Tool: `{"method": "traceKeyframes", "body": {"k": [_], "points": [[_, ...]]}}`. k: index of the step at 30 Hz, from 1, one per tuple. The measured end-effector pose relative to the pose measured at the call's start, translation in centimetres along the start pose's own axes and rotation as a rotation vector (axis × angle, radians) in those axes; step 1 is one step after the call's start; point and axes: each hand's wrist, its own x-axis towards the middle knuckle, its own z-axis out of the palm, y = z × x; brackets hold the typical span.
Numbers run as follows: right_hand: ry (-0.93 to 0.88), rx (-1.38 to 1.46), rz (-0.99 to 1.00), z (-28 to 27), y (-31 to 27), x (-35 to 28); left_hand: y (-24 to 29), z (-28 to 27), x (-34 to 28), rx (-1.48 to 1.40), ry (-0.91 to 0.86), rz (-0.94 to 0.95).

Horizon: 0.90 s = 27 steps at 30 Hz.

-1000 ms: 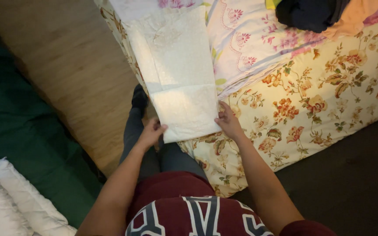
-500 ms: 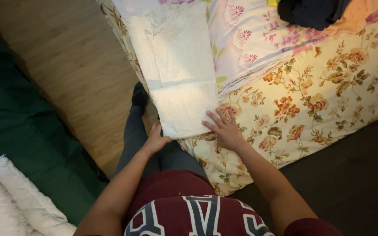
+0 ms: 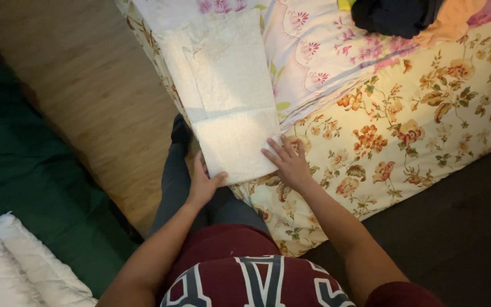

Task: The person folds a white towel and several pieces of dark clothing on a bed. They smooth out the items, fold them into neat rectangles, and place them in a pile on the floral bedspread.

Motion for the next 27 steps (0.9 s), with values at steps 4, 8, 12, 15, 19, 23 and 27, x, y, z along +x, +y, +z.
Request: {"method": "traceKeyframes", "body": {"k": [4, 8, 12, 15, 19, 23, 27], "points": [[-0.141, 0.08, 0.002, -1.3, 0.9, 0.5, 2.4, 0.6, -2.1, 0.135, -0.037, 0.157], [-0.132, 0.173, -0.089, -2.2, 2.6, 1.5, 0.4, 0.1, -1.5, 0.273, -0.065, 0.146], [-0.112, 0.343, -0.172, -4.9, 3.4, 3.6, -1.6, -1.6, -1.1, 0.401, -0.057, 0.199], [-0.073, 0.732, -0.257, -6.1, 4.1, 5.9, -3.1, -2.7, -0.7, 0.54, -0.047, 0.301], [-0.065, 0.863, 0.058, -10.4, 4.4, 10.3, -2.5, -3.0, -0.1, 0.657, 0.08, 0.612], [-0.206, 0.768, 0.409, -14.2, 6.1, 15.5, 3.1, -2.2, 1.8, 0.412, 0.331, 0.884], [-0.09, 1.13, 0.517, -13.9, 8.8, 22.5, 4.1, -5.1, 10.2, 0.17, 0.235, 0.828]]}}
